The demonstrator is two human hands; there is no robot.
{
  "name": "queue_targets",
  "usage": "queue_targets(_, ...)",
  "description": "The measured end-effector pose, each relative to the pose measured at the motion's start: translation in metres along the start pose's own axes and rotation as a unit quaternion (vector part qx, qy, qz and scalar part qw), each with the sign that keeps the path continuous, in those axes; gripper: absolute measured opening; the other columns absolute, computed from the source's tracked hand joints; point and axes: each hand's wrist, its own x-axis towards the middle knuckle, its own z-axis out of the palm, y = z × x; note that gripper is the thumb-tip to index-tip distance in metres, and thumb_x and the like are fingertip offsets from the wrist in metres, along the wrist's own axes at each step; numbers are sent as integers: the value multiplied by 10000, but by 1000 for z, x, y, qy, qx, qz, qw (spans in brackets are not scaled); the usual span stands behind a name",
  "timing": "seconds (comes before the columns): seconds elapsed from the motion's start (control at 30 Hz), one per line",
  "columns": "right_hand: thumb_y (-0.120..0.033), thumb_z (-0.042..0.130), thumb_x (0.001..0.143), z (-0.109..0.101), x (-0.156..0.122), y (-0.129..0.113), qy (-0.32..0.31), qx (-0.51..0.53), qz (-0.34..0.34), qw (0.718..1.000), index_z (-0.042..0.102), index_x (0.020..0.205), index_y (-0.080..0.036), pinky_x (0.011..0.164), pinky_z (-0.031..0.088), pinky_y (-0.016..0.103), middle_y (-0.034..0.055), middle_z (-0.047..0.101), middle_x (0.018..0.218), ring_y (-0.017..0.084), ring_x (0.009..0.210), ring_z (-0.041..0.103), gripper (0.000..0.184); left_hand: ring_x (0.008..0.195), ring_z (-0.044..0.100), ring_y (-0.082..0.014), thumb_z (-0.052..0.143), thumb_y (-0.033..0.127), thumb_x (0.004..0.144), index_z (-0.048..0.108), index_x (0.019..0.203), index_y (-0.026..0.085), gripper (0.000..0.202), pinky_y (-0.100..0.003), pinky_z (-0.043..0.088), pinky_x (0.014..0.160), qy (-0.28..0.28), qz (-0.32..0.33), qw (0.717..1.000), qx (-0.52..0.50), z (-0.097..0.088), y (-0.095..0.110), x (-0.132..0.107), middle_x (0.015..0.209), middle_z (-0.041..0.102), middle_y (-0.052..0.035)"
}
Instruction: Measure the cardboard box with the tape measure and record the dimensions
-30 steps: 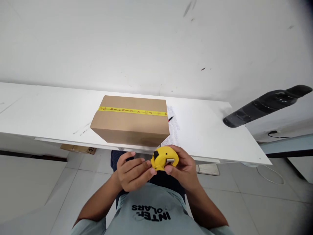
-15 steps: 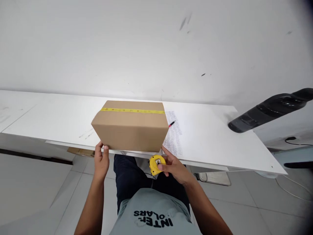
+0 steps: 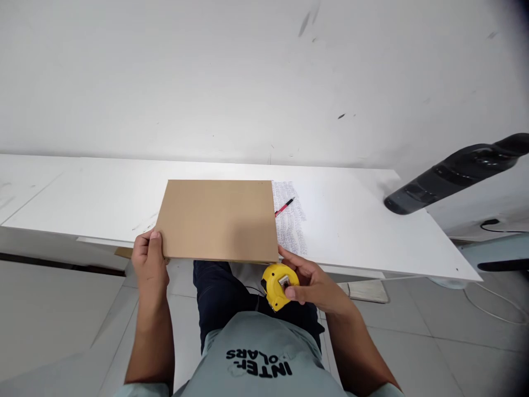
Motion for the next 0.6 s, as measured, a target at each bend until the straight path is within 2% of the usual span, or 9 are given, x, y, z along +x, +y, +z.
queue_targets(0.13,-239,879,799,-2,0,3,-18,6,-4,1000,506,1516,-436,473,455,122,-25,637,936,27,571,515,831,701,483,-124,688,565,794,632,872,183,393,-247,410,619,21,-78,997,-7,2,2,6,765,566,24)
queue_targets(0.27,-257,902,772,1,1,4,-49,16,24,998,466,1557,-386,507,489,143,-1,653,989,46,612,562,907,770,547,-145,620,609,869,674,935,178,439,-267,441,682,3,-76,997,-1,9,3,19,825,619,8)
queue_targets(0.37,-243,919,749,5,1,3,-83,20,33,996,534,1520,-353,700,568,208,11,702,1025,93,762,658,869,947,625,-188,509,631,959,683,1000,170,494,-326,502,876,17,-13,999,28,23,3,50,975,681,-40)
queue_targets(0.47,-263,930,732,7,-1,1,-106,14,29,994,637,1434,-310,805,583,281,25,743,1012,141,848,694,763,1144,596,-213,559,628,963,627,1100,155,497,-381,451,1086,67,16,995,76,31,6,94,1179,646,-75)
queue_targets(0.53,-299,937,720,6,-2,-2,-91,9,10,996,692,1368,-291,790,587,297,34,754,996,160,843,696,693,1180,584,-236,524,651,981,561,1203,136,562,-449,450,1116,87,-15,992,89,28,7,113,1243,602,-106)
queue_targets(0.6,-318,942,711,4,2,-4,-43,1,-19,999,728,1308,-283,726,582,274,31,750,964,149,778,680,635,1130,628,-265,345,702,1019,493,1304,141,646,-518,530,1017,69,-53,994,68,19,8,110,1227,603,-139)
